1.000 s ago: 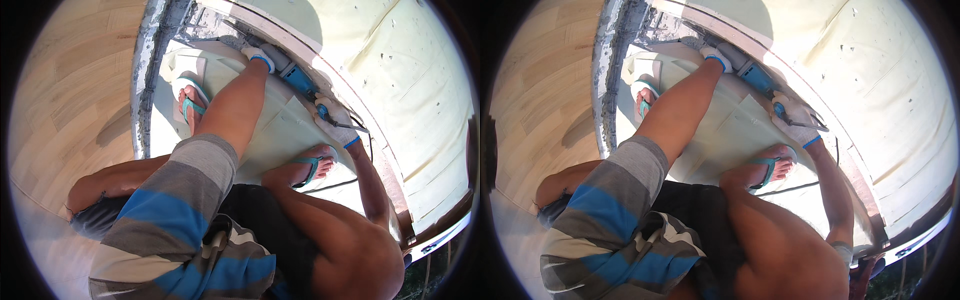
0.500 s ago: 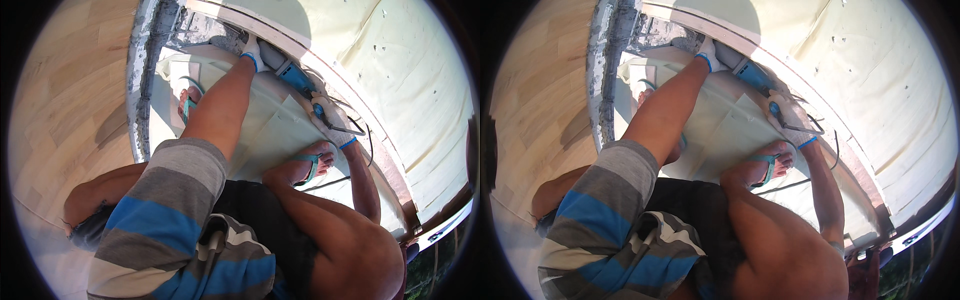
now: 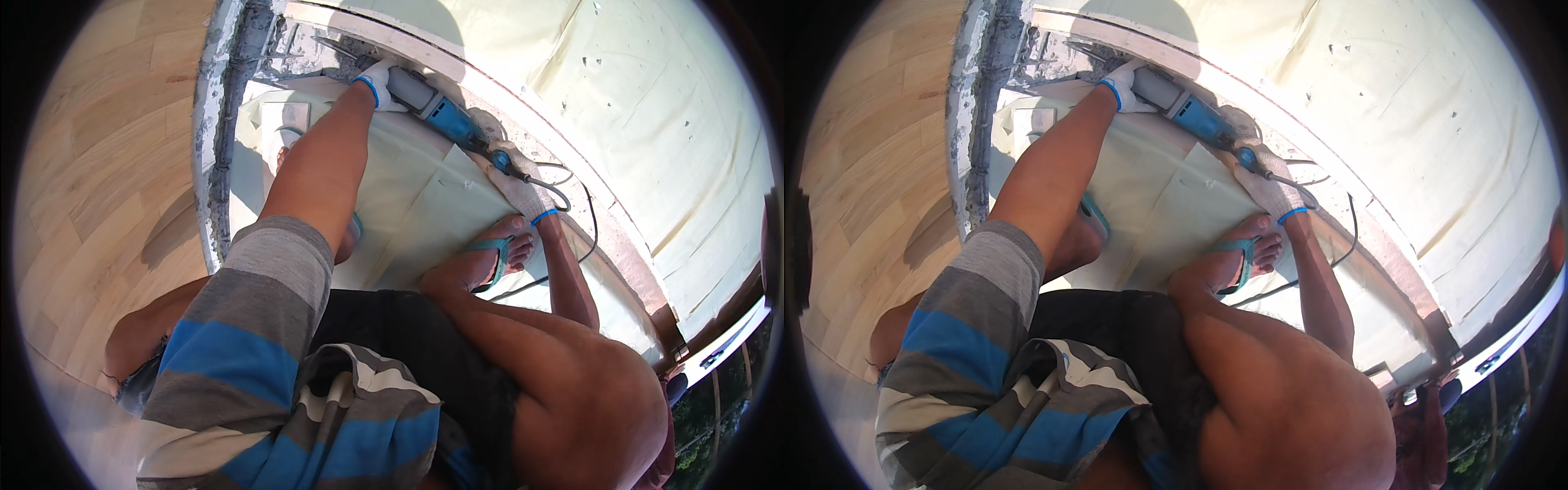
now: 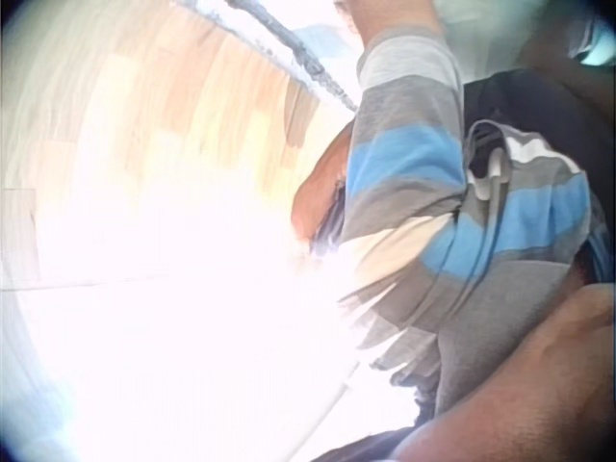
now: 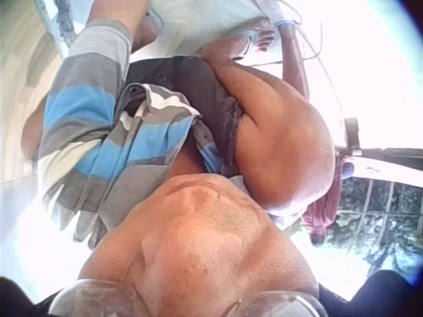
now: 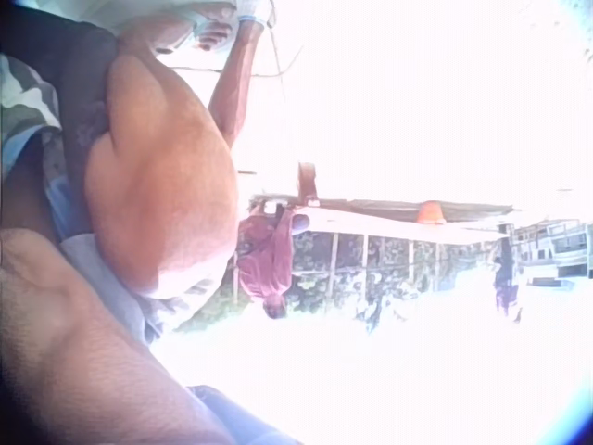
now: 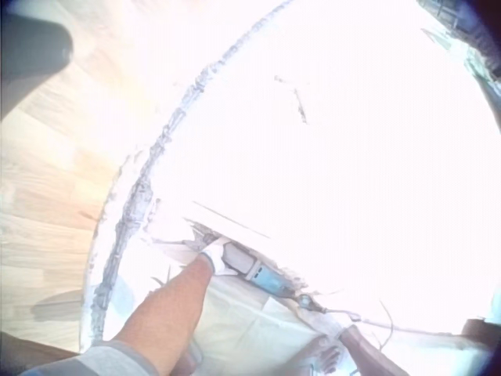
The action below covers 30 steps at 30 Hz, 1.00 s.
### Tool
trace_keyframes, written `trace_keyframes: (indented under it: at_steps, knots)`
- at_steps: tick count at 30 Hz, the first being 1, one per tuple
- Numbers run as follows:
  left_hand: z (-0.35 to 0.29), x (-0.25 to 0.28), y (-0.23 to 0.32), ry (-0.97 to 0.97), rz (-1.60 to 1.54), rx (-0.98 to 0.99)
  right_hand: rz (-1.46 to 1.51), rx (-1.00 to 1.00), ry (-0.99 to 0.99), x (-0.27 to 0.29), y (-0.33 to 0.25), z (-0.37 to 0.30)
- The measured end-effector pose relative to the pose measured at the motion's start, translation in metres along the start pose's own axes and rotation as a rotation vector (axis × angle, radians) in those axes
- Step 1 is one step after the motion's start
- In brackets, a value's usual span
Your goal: The person uses a corded rotary hammer to chase a groove along the edge of a tiled floor. They hold the tool with both hands and move it steadily along the boundary between the tiles and the adjacent concrete, removing material to form a channel.
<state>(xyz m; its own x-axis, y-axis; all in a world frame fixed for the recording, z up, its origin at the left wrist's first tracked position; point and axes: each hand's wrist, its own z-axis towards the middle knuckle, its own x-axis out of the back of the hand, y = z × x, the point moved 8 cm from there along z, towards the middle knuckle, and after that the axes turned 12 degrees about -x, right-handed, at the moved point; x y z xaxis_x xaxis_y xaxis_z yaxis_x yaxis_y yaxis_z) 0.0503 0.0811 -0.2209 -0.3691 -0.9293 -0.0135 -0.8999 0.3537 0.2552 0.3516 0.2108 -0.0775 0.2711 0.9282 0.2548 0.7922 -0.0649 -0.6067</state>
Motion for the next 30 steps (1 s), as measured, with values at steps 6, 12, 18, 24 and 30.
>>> trace_keyframes:
  at_steps: [6, 12, 18, 24, 30]
  knots:
    - [-0.008, -0.012, -0.001, -0.045, 0.000, 0.019, 0.009, -0.080, 0.076, 0.007, 0.005, -0.006]
    - [-0.013, -0.009, 0.000, -0.010, 0.005, -0.036, -0.067, -0.192, -0.049, 0.025, -0.058, -0.071]
    - [-0.005, -0.015, -0.005, -0.020, 0.005, 0.000, -0.261, -0.185, -0.132, 0.042, -0.127, -0.090]
    - [-0.014, -0.010, -0.003, 0.029, 0.017, -0.019, -0.634, -0.048, -0.189, -0.002, -0.040, 0.047]
    - [-0.003, -0.018, 0.001, -0.019, 0.047, -0.062, 0.088, -0.635, -0.530, -0.030, 0.028, 0.062]
